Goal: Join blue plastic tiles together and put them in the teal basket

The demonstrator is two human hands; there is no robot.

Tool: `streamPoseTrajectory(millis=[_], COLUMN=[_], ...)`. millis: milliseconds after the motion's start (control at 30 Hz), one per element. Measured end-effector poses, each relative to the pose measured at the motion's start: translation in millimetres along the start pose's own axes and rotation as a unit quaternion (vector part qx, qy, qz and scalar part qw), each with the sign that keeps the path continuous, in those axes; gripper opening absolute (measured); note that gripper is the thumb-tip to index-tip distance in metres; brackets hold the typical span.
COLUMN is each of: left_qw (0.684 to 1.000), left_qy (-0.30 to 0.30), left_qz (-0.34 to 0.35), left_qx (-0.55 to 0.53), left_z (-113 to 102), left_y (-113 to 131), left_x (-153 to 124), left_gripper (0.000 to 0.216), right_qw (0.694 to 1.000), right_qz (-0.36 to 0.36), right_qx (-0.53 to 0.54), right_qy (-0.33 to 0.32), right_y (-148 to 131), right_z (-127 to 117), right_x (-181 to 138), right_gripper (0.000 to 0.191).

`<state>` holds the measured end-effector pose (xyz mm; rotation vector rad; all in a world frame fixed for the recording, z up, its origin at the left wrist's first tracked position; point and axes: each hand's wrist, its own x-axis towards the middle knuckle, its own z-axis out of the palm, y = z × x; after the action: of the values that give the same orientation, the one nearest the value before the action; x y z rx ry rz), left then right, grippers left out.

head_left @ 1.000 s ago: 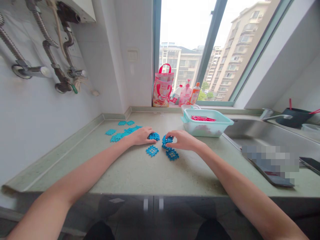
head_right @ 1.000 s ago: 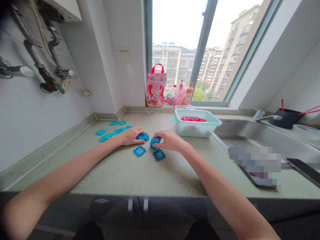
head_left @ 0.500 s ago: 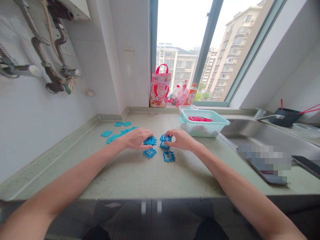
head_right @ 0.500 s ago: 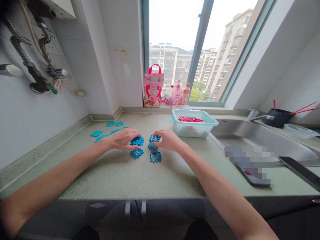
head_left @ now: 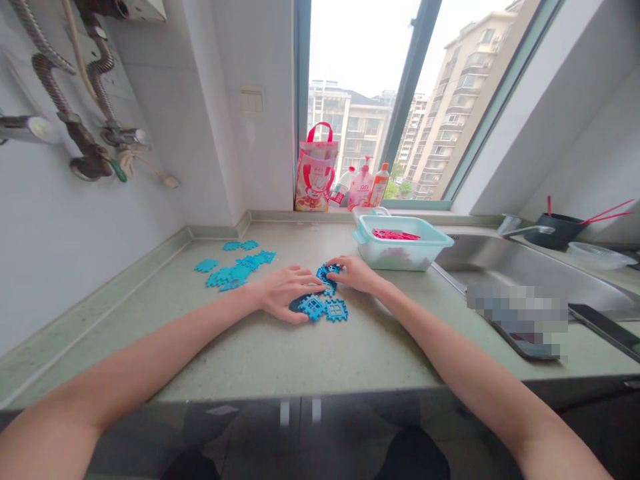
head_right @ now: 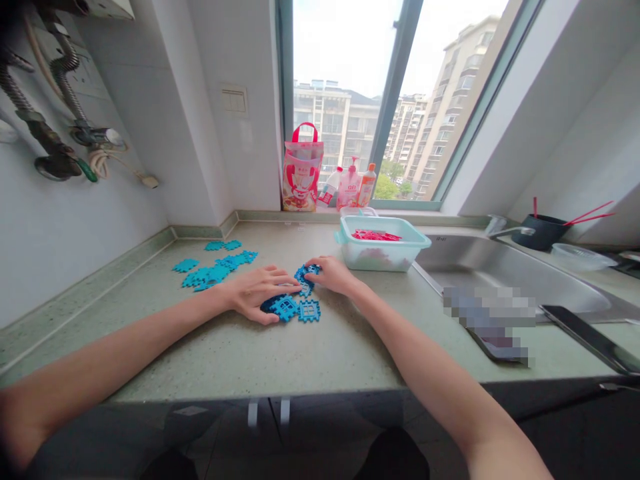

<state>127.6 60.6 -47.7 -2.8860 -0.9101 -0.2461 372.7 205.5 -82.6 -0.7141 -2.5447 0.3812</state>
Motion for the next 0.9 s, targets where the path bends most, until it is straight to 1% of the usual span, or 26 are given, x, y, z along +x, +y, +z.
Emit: streamPoseTrajectory(millis=[100, 300, 400, 500, 533, 600, 733, 833, 900], left_qw=[1.000, 0.999, 1.000, 0.999, 0.998, 0.997, 0.997, 0.998, 0.998], left_qy=[-0.007, -0.008, 0.012, 0.045, 0.057, 0.075, 0.074, 0.060, 0.063], left_qz=[-0.004, -0.006, 0.000, -0.003, -0.006, -0.014, -0.017, 0.002, 0.013], left_qx=[-0.022, -0.032, -0.015, 0.009, 0.015, 0.020, 0.012, 0.014, 0.027], left_z=[1.1, 1.0, 1.7, 4.3, 5.3, 7.2, 7.6, 5.6, 4.9], left_y=[0.3, 0.5, 0.8, -1.3, -2.7, -6.4, -14.2, -16.2, -14.2], left_x=[1.7, -1.6, -4.0, -5.7, -6.2, -7.2, -9.7, -11.0, -10.7], left_gripper=[0.071, 0.061, 0.061, 0.065, 0.067, 0.067, 0.061, 0.055, 0.057], right_qw=[1.000, 0.999, 0.998, 0.995, 0.995, 0.996, 0.999, 1.000, 1.000], right_qz=[0.023, 0.041, 0.030, -0.003, -0.016, -0.039, -0.044, -0.023, -0.019], right_qx=[0.003, -0.011, 0.008, 0.053, 0.062, 0.059, 0.020, 0.008, 0.007], right_qy=[0.005, 0.030, 0.051, 0.083, 0.082, 0.057, 0.009, 0.007, 0.018], right_y=[5.3, 22.6, 28.5, 28.1, 26.8, 23.7, 18.9, 15.7, 11.2], right_z=[1.1, 3.2, 2.8, 0.5, -0.4, -1.8, -2.5, -3.9, -6.6], right_x=[2.3, 4.6, 3.3, 0.6, -0.2, -1.1, 0.4, 1.2, -0.4], right_gripper=[0.028, 0.026, 0.026, 0.031, 0.032, 0.032, 0.028, 0.026, 0.026])
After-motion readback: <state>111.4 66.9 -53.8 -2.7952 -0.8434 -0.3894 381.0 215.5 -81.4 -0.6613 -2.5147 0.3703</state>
